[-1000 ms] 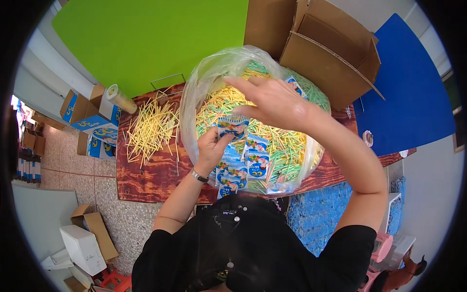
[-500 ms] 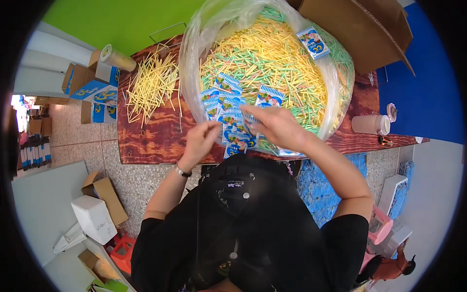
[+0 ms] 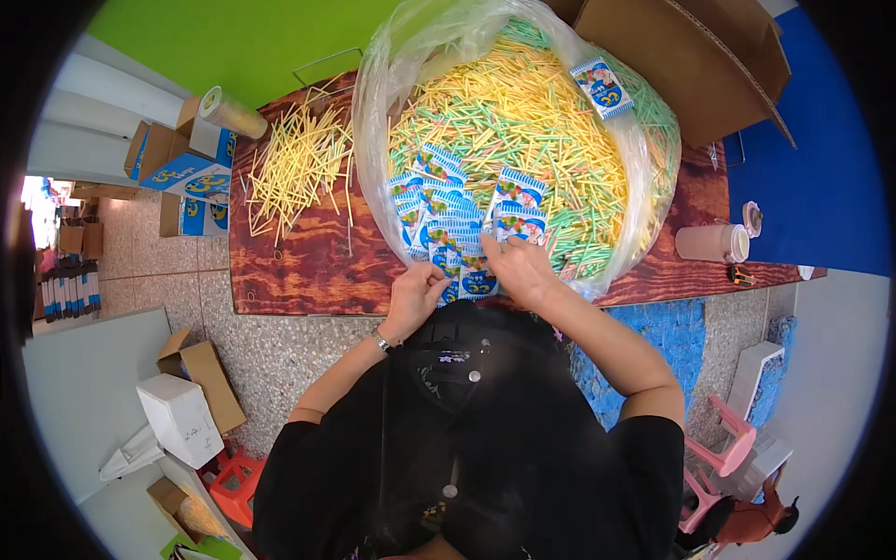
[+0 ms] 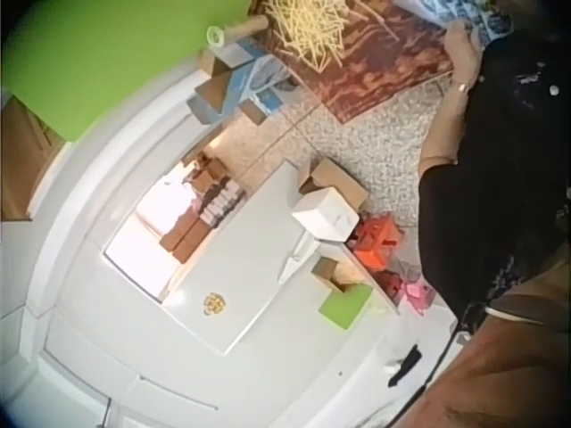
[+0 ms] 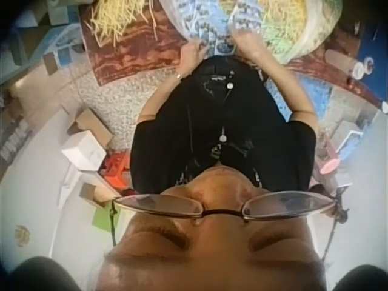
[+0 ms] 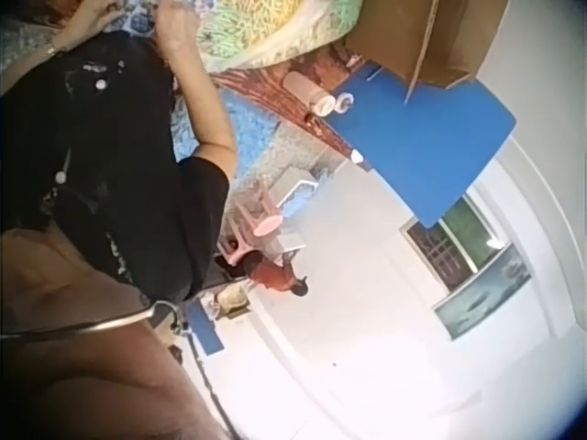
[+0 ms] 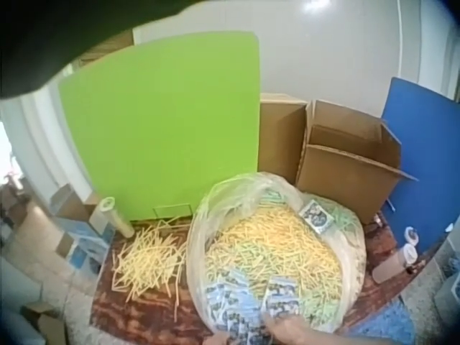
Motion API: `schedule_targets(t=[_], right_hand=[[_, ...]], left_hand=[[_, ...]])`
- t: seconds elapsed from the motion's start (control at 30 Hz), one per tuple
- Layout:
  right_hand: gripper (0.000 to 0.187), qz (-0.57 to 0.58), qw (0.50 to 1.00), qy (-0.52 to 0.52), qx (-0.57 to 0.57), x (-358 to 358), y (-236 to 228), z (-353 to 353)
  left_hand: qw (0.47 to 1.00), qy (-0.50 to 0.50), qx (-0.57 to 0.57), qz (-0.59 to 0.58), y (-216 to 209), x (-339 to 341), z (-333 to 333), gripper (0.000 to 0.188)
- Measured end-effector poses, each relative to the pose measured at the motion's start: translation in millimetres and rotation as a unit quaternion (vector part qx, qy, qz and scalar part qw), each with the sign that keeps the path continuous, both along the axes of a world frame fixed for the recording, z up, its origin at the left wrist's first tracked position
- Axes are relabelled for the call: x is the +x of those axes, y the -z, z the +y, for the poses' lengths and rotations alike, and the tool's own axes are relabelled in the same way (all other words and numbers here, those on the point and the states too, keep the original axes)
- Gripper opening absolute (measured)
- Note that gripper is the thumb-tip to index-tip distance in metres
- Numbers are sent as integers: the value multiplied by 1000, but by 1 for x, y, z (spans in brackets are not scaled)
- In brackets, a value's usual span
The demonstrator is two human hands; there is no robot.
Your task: Placing small product packets into a large container filled with yellow and green shredded paper.
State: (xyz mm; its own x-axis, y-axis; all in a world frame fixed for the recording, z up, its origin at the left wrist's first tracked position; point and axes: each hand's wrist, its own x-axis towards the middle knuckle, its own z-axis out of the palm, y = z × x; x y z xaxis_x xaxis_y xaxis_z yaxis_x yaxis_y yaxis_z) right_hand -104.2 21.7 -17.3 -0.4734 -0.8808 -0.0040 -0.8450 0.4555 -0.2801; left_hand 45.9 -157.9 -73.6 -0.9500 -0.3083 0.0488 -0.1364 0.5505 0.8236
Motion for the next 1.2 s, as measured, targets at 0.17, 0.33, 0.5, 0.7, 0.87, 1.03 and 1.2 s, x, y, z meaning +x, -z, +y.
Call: schedule_targets(t=[0.17,0.33,0.5,0.7,0.87,1.03,1.2], right_hand=[[24,22,999,31,-29,1,-3,-12],[17,-5,996,67,-52,-1,-13,-18],[15,-11,991,52,-122,-8,-12,-14],[16,-52,994,52,-86,-16,-7,-17],[15,-118,982,1,-147,-17,-12,-31],[13,-143,975,27,-166,-17,4,-42],[25,-136,978,-11,-161,-34,-12,-58]], left_hand=[[999,-17,27,44,-7,1,3,11],[992,-61,99,45,-15,2,2,8],[979,-49,195,43,-20,17,-20,7],[954,10,299,22,-30,31,-29,6],[987,-18,155,31,-25,-5,-6,8],[976,-88,201,-14,-18,-17,5,28],[997,-73,14,15,-12,-19,5,47]])
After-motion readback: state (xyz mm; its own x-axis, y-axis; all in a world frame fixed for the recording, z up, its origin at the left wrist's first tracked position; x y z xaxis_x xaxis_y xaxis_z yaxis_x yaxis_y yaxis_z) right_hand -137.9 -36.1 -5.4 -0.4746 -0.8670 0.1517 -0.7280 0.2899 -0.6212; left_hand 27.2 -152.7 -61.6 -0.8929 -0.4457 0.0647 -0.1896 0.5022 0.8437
